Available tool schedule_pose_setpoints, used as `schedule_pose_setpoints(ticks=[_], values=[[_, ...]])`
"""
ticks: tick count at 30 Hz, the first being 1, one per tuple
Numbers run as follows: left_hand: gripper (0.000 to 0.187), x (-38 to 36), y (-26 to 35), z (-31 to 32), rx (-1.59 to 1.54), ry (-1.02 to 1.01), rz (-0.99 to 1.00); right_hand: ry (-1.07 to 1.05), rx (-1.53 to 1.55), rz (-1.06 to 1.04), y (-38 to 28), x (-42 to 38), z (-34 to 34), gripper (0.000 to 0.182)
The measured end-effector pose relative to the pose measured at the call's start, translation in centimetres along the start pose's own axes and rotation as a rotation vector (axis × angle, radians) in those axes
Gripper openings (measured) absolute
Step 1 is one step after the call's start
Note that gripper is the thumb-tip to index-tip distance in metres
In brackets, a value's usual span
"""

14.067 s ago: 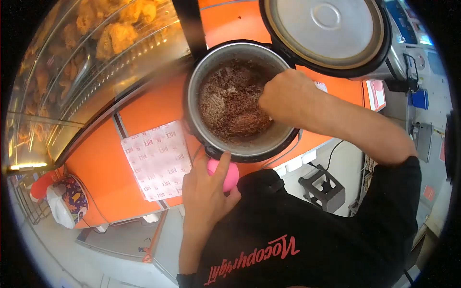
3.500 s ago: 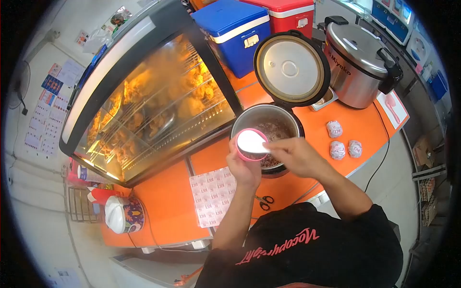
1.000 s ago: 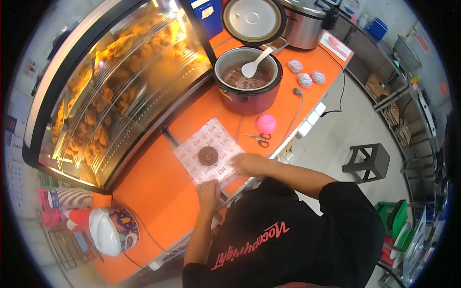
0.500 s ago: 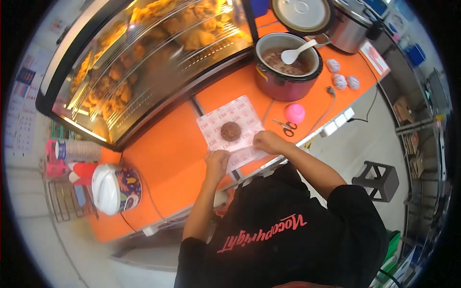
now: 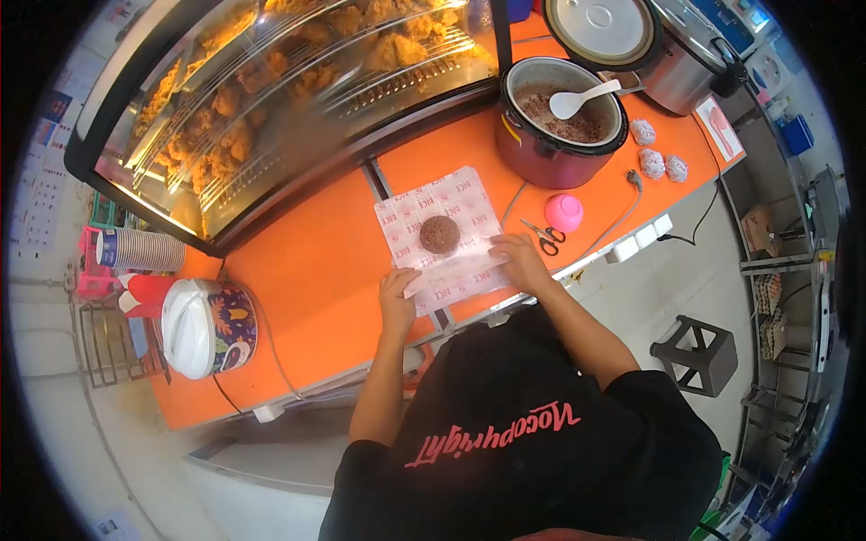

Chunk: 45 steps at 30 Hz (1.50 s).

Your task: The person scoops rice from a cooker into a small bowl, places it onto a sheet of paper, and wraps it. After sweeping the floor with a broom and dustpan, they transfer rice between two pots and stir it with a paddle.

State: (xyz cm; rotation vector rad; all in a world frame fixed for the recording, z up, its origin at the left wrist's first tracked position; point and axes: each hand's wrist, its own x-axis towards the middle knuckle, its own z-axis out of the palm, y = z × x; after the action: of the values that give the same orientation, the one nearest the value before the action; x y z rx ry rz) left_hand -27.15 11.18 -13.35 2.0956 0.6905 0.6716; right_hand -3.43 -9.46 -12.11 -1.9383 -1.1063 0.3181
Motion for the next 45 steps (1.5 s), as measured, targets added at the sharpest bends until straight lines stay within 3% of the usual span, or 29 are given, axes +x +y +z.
schedule_pose_setpoints(ticks=[1, 3, 6, 7, 9, 11, 13, 14, 15, 16, 18, 20, 22, 23, 24, 27, 31, 34, 36, 37, 39, 41, 42, 44, 45], values=[[0.028, -0.1, -0.1, 0.0, 0.002, 0.004, -0.010, -0.059, -0.122, -0.062, 0.1, -0.2, -0.2, 0.026], [0.038, -0.2, -0.3, -0.2, -0.074, -0.014, -0.001, -0.082, -0.133, -0.105, 0.0, -0.1, -0.8, 0.026], [0.039, -0.4, -0.2, -1.2, 0.014, -0.077, 0.032, -0.138, -0.124, -0.133, -0.6, -0.1, -2.0, 0.025], [0.039, -0.6, 0.1, -1.8, 0.016, -0.074, 0.027, -0.172, -0.106, -0.117, -1.0, 0.0, -2.5, 0.025], [0.034, -1.4, 0.8, -2.9, 0.248, -0.164, 0.209, -0.220, -0.095, -0.117, -1.4, -0.6, -3.5, 0.022], [0.029, -2.4, 2.3, -3.3, 0.256, -0.138, 0.202, -0.264, -0.086, -0.112, -1.2, -1.0, -3.7, 0.019], [0.023, -2.9, 1.9, -2.8, 0.264, -0.117, 0.195, -0.247, 0.386, 0.220, -1.1, -1.3, -3.3, 0.017], [0.015, -2.9, 1.0, -2.2, 0.072, -0.107, 0.005, -0.246, 0.388, 0.227, -1.0, -1.1, -2.7, 0.017], [0.014, -2.7, -0.1, -1.4, -0.119, -0.090, -0.182, -0.182, 0.511, 0.368, -1.1, 0.2, -2.0, 0.020], [0.014, -2.2, -1.1, -0.7, -0.118, -0.091, -0.179, -0.116, 0.632, 0.508, -0.9, 1.4, -1.3, 0.024], [0.021, -0.8, -2.3, 0.3, -0.430, -0.053, -0.526, -0.037, 0.463, 0.407, -0.4, 3.0, 0.1, 0.032], [0.024, 0.1, -2.6, 0.8, -0.354, -0.028, -0.499, -0.009, 0.125, 0.391, -0.6, 4.1, 0.7, 0.039], [0.026, 0.8, -1.2, 0.6, -0.277, -0.003, -0.472, 0.016, 0.006, 0.372, -0.5, 4.5, 1.3, 0.042], [0.030, 1.0, 0.1, 0.2, -0.036, -0.015, -0.496, 0.035, -0.113, 0.357, -0.4, 4.6, 1.7, 0.044], [0.033, 0.9, 0.8, 0.1, 0.205, -0.026, -0.519, 0.033, -0.111, 0.354, -0.8, 4.7, 1.7, 0.044], [0.039, -0.2, 1.2, 0.9, 0.296, 0.116, -0.424, -0.007, -0.224, 0.428, -1.6, 4.6, 1.6, 0.045], [0.029, 0.0, 2.7, 0.8, 0.428, -0.009, -0.511, 0.016, -0.245, 0.380, -1.7, 4.2, 1.6, 0.044], [0.018, 1.2, 5.8, 0.3, 0.558, 0.107, -0.391, 0.032, -0.283, 0.354, -1.0, 4.3, 1.4, 0.043], [0.030, 2.5, 7.7, 0.1, 0.414, -0.054, 0.126, 0.018, -0.315, 0.349, -0.9, 4.4, 1.3, 0.042], [0.030, 2.1, 7.6, 0.5, 0.413, -0.054, 0.117, -0.056, -0.387, 0.351, -1.7, 4.7, 0.7, 0.037], [0.036, 1.5, 6.9, 1.5, 0.549, -0.196, 0.533, -0.136, -0.461, 0.347, -2.9, 5.4, 0.5, 0.033], [0.039, 1.2, 5.7, 2.0, 0.566, -0.190, 0.540, 0.041, -0.540, 0.173, -3.7, 6.7, 0.9, 0.024], [0.043, 1.1, 5.3, 2.2, 0.581, -0.192, 0.547, 0.048, -0.541, 0.177, -3.7, 7.9, 1.3, 0.024], [0.042, 1.2, 5.5, 2.4, 0.572, -0.194, 0.536, 0.010, -0.532, -0.141, -3.2, 10.7, 2.4, 0.028], [0.042, 1.2, 5.7, 2.4, 0.568, -0.188, 0.517, 0.015, -0.532, -0.140, -2.6, 11.6, 2.9, 0.028]])
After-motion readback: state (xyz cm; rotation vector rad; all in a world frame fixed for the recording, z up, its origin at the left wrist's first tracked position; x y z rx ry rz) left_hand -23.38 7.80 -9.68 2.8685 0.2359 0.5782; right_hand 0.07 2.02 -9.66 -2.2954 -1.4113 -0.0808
